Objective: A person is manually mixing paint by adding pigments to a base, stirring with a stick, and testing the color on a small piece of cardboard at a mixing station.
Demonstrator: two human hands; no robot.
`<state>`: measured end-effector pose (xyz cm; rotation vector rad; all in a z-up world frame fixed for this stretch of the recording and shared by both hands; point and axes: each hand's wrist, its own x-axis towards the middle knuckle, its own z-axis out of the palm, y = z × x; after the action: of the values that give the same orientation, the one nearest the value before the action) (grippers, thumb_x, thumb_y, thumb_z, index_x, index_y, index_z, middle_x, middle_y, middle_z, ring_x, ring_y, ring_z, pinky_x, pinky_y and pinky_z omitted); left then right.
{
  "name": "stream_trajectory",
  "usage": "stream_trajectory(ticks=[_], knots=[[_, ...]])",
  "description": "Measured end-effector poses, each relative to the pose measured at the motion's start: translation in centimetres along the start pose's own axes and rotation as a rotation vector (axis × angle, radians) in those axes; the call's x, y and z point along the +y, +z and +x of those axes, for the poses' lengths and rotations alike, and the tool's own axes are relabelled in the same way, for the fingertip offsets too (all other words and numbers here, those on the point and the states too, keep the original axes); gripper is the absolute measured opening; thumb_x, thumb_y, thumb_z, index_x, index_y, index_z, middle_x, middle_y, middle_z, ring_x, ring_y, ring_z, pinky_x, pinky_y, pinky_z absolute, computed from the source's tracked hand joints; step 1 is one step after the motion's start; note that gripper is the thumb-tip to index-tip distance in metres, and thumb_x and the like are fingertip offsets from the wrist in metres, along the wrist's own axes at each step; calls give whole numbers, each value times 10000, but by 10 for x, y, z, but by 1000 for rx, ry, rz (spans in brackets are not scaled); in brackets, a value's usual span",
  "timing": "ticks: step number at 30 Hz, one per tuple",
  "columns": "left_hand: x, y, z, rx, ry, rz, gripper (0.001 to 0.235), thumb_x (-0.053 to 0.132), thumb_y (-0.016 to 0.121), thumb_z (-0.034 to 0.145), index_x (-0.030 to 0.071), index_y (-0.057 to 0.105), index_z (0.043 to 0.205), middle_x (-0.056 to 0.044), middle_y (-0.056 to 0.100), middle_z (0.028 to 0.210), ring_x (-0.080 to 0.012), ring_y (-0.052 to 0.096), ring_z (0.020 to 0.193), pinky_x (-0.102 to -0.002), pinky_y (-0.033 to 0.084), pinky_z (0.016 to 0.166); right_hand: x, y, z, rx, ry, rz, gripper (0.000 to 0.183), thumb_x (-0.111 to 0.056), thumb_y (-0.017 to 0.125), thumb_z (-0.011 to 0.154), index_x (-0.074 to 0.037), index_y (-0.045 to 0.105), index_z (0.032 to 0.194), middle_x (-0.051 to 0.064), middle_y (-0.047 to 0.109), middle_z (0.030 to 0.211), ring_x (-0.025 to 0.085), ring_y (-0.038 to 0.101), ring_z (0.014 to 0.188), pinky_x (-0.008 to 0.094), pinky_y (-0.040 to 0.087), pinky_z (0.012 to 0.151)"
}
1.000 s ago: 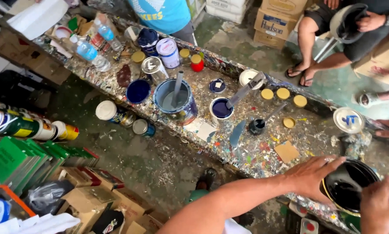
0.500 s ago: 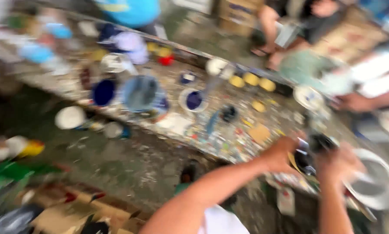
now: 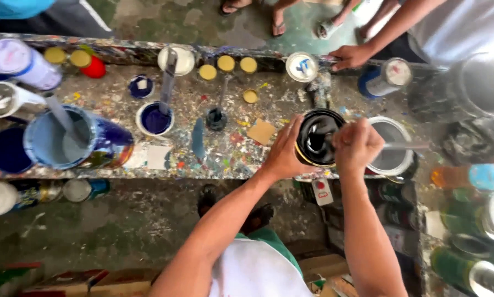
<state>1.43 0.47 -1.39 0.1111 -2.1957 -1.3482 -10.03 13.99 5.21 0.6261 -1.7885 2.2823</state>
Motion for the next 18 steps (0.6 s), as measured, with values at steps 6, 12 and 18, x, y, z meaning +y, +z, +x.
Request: stream_trajectory(ticks=[6, 12, 18], knots=[[-12, -24, 24, -82, 14, -144, 1555, 647, 1048, 442, 150, 324, 1726, -240, 550, 1622, -481, 574, 1471, -596, 431, 1304, 32, 1, 16, -83, -59, -435, 651, -107, 689, 1250, -55, 572, 612, 138, 502, 519, 197, 539, 496, 352, 340, 504], [3, -36, 7, -178, 6, -82, 1525, 589, 954, 645, 68, 81, 1781, -316, 352, 1754, -533, 449, 1555, -619, 366, 1336, 9, 9, -1, 63, 214, 167, 695, -295, 532, 1279, -82, 392, 632, 85, 305, 473, 217, 364, 310, 338, 299, 344], [-74, -36, -35, -158, -618, 467, 839, 317, 765, 1046, -14, 313, 1672, -265, 369, 1571, -506, 404, 1409, -634, 454, 1113, 12, -1, -8, 29, 18, -299, 671, -387, 631, 1337, -44, 634, 760, 77, 610, 724, 125, 541, 639, 273, 383, 585]])
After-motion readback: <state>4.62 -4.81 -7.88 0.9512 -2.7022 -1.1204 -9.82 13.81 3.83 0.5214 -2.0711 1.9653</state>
